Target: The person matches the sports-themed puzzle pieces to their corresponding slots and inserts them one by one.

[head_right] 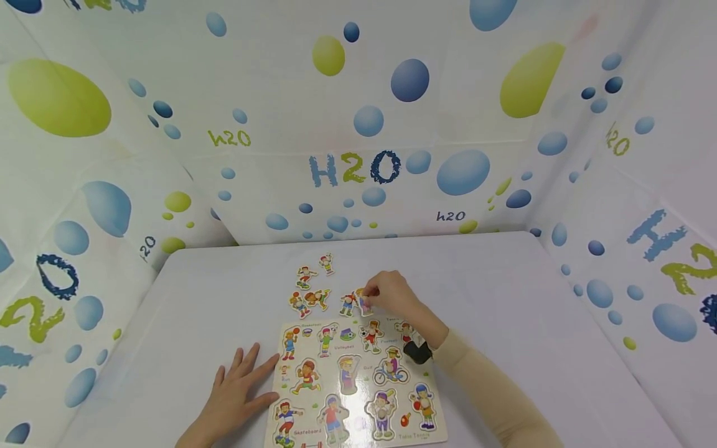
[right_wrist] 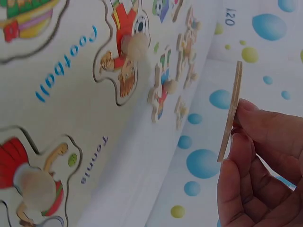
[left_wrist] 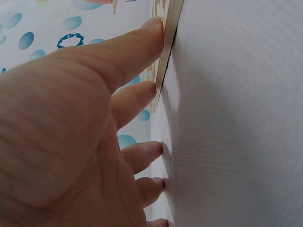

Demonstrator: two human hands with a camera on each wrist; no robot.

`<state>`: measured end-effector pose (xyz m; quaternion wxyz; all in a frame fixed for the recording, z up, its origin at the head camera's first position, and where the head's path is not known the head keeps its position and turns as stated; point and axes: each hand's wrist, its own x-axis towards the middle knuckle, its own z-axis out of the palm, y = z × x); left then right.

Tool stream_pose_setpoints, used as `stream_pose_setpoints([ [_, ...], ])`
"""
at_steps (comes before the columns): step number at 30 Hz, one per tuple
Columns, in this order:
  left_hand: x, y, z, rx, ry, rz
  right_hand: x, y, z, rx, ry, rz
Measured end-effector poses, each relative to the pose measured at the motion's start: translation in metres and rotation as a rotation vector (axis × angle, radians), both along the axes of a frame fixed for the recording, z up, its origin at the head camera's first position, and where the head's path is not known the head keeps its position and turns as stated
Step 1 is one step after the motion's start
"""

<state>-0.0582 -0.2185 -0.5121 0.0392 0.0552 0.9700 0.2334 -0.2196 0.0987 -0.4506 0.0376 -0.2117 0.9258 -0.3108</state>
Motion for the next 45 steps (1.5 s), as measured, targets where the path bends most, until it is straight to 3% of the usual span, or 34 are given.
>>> stream_pose_setpoints([
  [14, -0.001, -0.001, 0.001, -0.011, 0.001, -0.005, 0.03, -0.004, -0.008, -0.013, -0.038, 0.028],
  [26, 0.0, 0.0, 0.001, -0.003, 0.0, 0.0, 0.057, -0.009, -0.019, -0.017, -0.002, 0.11],
  [45, -0.001, 0.0, 0.001, 0.025, -0.012, 0.003, 0.08, -0.015, -0.033, -0.047, -0.05, 0.245],
])
